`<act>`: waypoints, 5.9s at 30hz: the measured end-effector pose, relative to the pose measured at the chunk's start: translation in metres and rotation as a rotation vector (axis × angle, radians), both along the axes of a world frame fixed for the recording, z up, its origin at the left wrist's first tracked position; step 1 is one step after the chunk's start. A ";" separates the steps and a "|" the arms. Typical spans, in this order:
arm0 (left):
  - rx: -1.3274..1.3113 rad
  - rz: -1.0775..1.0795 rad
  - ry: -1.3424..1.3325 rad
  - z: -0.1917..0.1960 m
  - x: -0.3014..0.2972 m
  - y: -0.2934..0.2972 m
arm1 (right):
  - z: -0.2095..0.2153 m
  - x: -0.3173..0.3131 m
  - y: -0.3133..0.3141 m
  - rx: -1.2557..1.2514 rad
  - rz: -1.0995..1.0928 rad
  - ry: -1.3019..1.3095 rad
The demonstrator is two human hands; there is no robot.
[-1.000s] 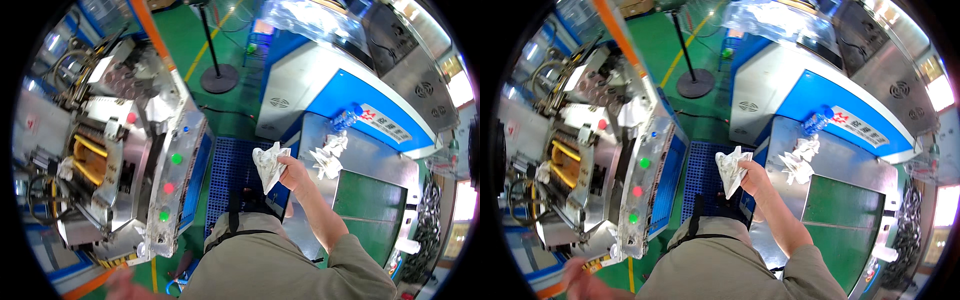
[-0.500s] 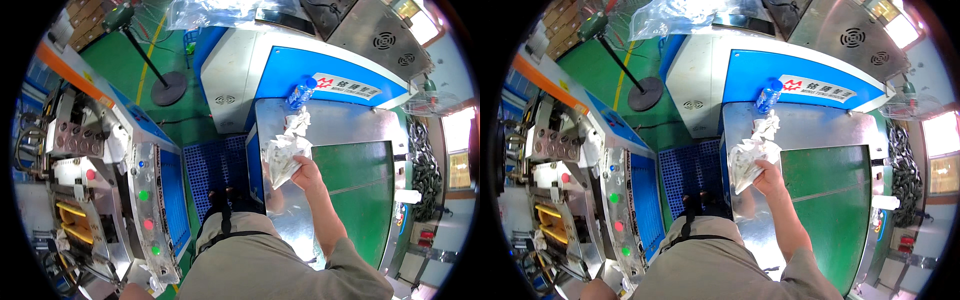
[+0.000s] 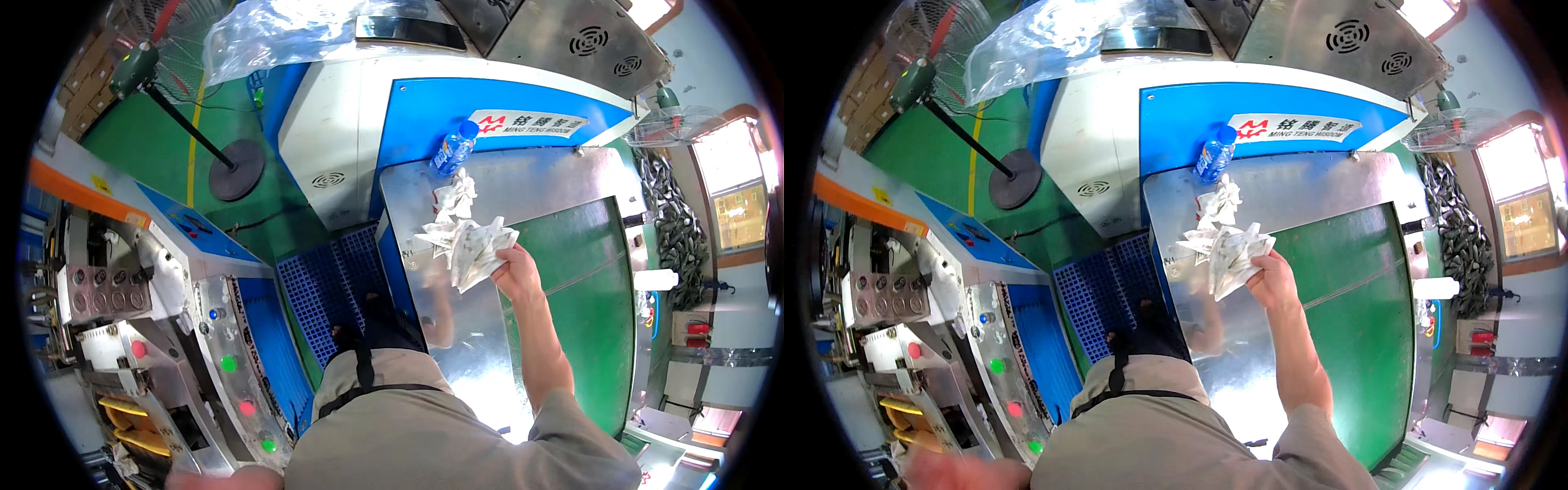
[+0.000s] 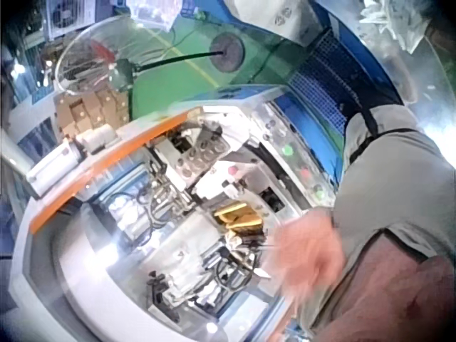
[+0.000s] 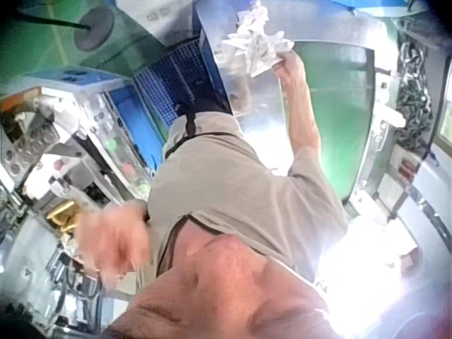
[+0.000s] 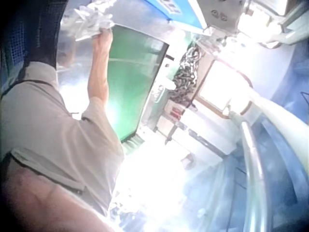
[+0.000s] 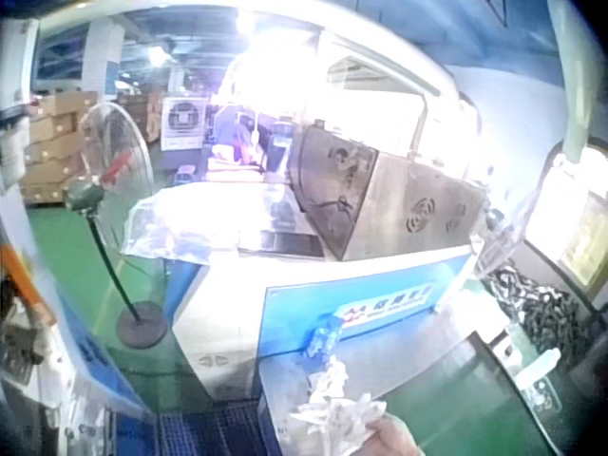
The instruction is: The person wipes the metal surfaces of an industrial machine using a white cloth. They clean various parts of the machine's exterior and interior, including the control panel area and the central mold section, repeatedly folding the cloth to use clean sections.
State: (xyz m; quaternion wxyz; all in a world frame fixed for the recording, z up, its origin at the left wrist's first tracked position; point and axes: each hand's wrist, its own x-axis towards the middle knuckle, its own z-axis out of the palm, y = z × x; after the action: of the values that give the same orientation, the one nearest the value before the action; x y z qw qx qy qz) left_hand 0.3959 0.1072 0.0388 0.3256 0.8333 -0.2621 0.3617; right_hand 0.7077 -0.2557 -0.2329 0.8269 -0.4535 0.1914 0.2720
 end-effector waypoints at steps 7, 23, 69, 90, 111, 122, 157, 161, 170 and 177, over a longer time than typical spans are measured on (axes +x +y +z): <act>-0.037 -0.036 0.561 -0.156 0.188 -0.124 | 0.002 -0.012 -0.012 0.205 -0.072 0.075; 0.434 -0.096 0.582 -0.235 0.313 -0.251 | -0.002 -0.044 -0.048 0.448 -0.167 0.124; 0.058 -0.249 0.777 -0.253 0.324 -0.246 | -0.037 -0.012 -0.080 0.547 -0.450 0.241; 0.057 -0.017 0.600 -0.240 0.308 -0.223 | -0.013 0.004 -0.032 0.422 -0.198 0.162; -0.231 0.227 1.094 -0.274 0.354 -0.213 | -0.043 -0.020 -0.083 0.402 -0.369 0.204; 0.192 0.056 0.886 -0.353 0.357 -0.200 | -0.061 -0.028 -0.107 0.516 -0.406 0.146; -1.987 -0.609 1.386 -0.255 0.201 -0.125 | 0.039 -0.043 0.071 -0.716 0.435 -1.696; -2.102 -0.544 1.224 -0.243 0.182 -0.112 | 0.040 -0.072 0.095 -0.806 0.505 -1.740; -2.249 -0.624 1.042 -0.239 0.132 -0.090 | 0.061 -0.115 0.123 -0.825 0.629 -1.862; -2.140 -0.840 0.943 -0.229 0.100 -0.078 | 0.063 -0.154 0.131 -0.685 0.593 -1.837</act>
State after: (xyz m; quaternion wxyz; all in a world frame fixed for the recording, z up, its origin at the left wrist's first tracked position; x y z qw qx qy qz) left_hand 0.4960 0.0295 -0.1904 0.9943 0.0495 0.0606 -0.0731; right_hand 0.5538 -0.1246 -0.1699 0.3797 -0.7277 -0.5684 -0.0560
